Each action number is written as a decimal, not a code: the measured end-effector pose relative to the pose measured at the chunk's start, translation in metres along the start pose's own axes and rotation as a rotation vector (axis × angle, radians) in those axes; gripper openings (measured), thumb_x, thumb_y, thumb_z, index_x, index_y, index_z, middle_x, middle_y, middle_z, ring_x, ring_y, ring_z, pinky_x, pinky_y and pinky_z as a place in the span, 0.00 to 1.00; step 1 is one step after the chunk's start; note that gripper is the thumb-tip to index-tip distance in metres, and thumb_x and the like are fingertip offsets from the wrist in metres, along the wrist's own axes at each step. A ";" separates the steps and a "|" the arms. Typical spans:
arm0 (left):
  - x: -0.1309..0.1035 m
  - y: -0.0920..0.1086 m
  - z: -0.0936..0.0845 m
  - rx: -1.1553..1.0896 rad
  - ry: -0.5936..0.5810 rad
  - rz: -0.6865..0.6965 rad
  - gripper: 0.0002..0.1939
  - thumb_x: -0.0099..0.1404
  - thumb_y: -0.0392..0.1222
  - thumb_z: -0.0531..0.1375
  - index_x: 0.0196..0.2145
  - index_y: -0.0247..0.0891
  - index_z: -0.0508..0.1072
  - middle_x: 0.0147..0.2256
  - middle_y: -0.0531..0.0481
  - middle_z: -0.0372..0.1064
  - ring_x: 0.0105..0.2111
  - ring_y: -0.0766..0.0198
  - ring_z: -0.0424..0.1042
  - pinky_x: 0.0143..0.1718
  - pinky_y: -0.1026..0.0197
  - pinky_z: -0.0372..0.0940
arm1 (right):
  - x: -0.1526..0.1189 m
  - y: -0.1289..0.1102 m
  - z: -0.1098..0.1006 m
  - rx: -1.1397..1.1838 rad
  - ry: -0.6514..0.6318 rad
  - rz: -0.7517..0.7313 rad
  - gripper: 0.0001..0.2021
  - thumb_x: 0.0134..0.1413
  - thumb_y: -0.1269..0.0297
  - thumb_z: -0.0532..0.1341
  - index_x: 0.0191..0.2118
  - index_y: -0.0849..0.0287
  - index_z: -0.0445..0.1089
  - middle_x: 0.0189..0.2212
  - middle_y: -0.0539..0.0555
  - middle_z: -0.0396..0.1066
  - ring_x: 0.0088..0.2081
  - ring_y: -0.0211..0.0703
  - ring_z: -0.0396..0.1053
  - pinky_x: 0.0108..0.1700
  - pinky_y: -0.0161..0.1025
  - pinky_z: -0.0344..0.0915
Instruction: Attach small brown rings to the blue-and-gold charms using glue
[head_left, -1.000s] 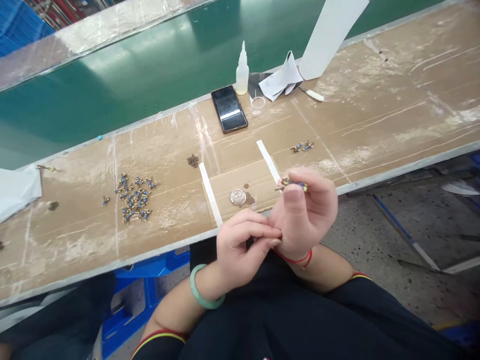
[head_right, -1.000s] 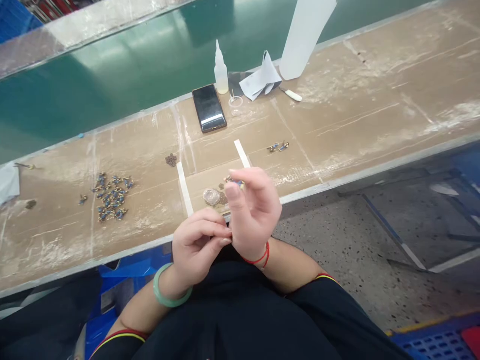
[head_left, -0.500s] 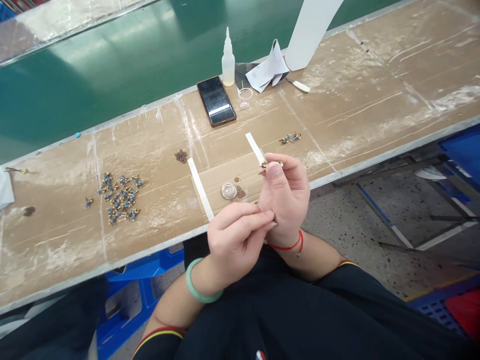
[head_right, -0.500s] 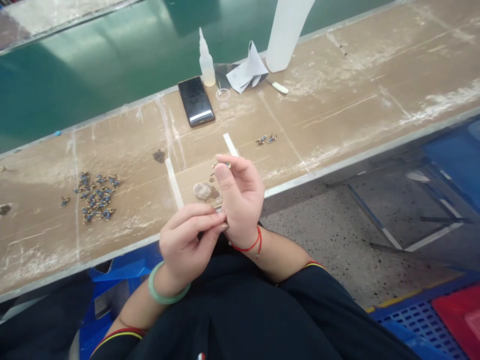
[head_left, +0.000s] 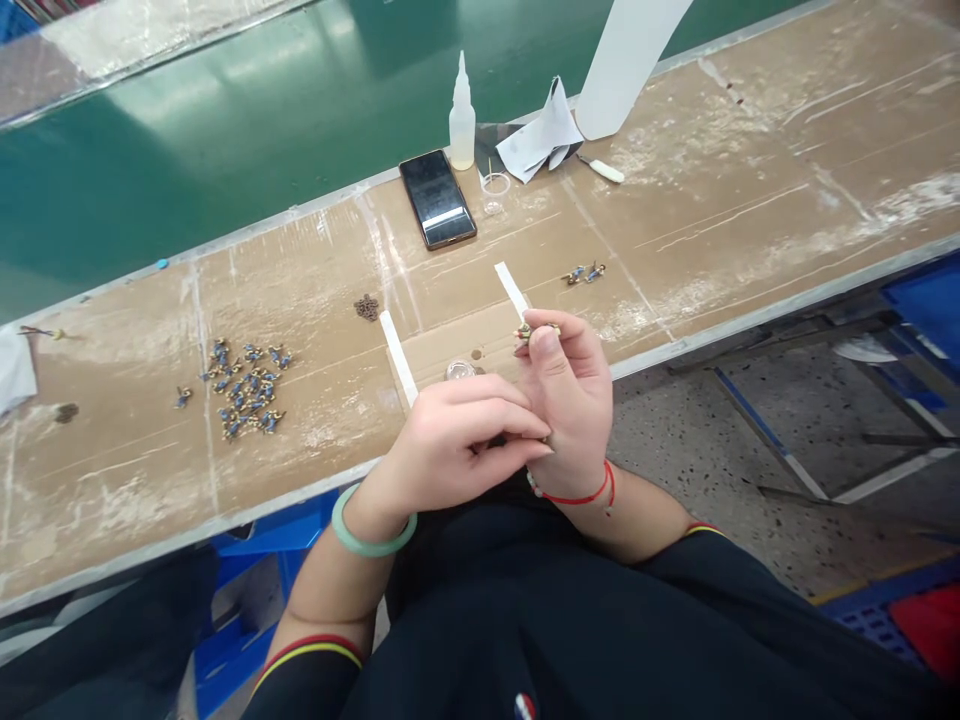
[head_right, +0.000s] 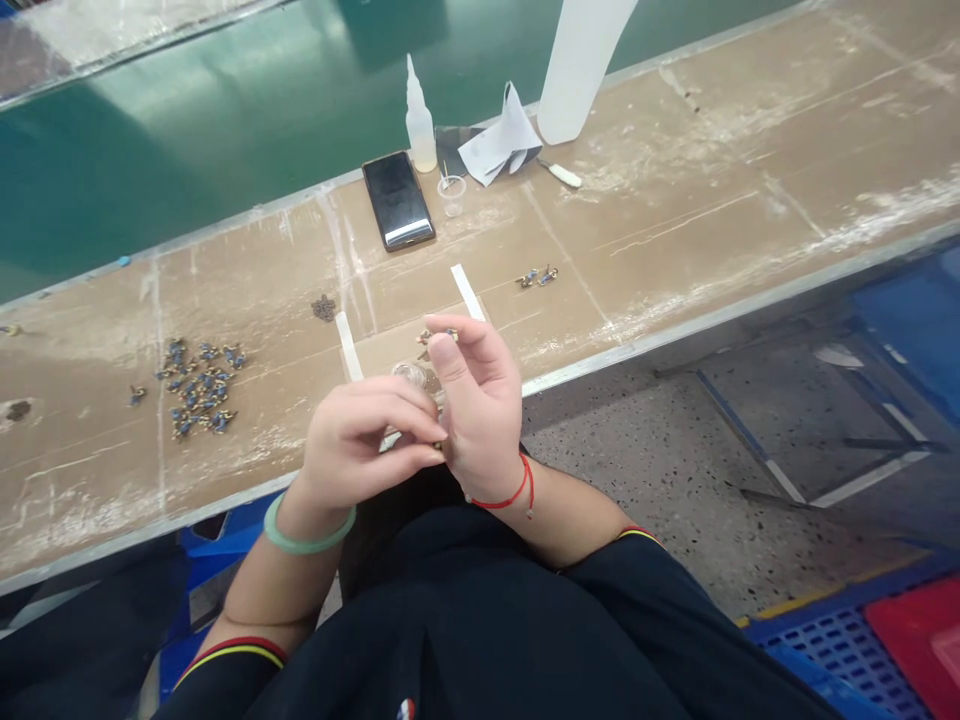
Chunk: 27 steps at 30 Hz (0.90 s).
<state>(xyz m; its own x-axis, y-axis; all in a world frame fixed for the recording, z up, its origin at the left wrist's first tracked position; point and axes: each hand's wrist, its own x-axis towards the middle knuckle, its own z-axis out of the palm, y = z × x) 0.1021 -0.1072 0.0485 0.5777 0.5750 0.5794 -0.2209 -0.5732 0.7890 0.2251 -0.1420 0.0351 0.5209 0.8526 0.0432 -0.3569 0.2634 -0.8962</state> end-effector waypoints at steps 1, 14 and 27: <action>-0.002 -0.003 0.002 -0.166 0.052 -0.072 0.09 0.74 0.46 0.72 0.36 0.41 0.84 0.32 0.50 0.79 0.25 0.69 0.72 0.29 0.65 0.71 | 0.001 -0.001 -0.001 0.052 -0.038 0.045 0.13 0.62 0.41 0.76 0.41 0.43 0.83 0.37 0.47 0.77 0.40 0.39 0.75 0.46 0.39 0.75; -0.028 -0.007 0.013 -1.196 0.425 -0.576 0.18 0.63 0.50 0.80 0.30 0.39 0.79 0.29 0.57 0.58 0.22 0.76 0.43 0.16 0.78 0.47 | 0.001 0.011 -0.011 0.125 -0.237 0.185 0.13 0.58 0.42 0.79 0.40 0.43 0.85 0.31 0.46 0.71 0.37 0.37 0.70 0.44 0.37 0.72; -0.064 -0.016 -0.006 -0.789 0.617 -0.292 0.15 0.69 0.48 0.76 0.31 0.41 0.77 0.27 0.58 0.56 0.20 0.75 0.45 0.18 0.71 0.51 | 0.029 0.003 -0.043 -0.880 -0.508 -0.406 0.07 0.69 0.53 0.71 0.41 0.46 0.86 0.36 0.53 0.71 0.43 0.51 0.71 0.52 0.53 0.72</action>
<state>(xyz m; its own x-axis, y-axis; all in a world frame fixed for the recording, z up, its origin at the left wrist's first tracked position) 0.0637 -0.1313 -0.0001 0.2383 0.9556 0.1732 -0.7164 0.0526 0.6957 0.2725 -0.1361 0.0150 0.0219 0.9152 0.4025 0.5532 0.3243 -0.7674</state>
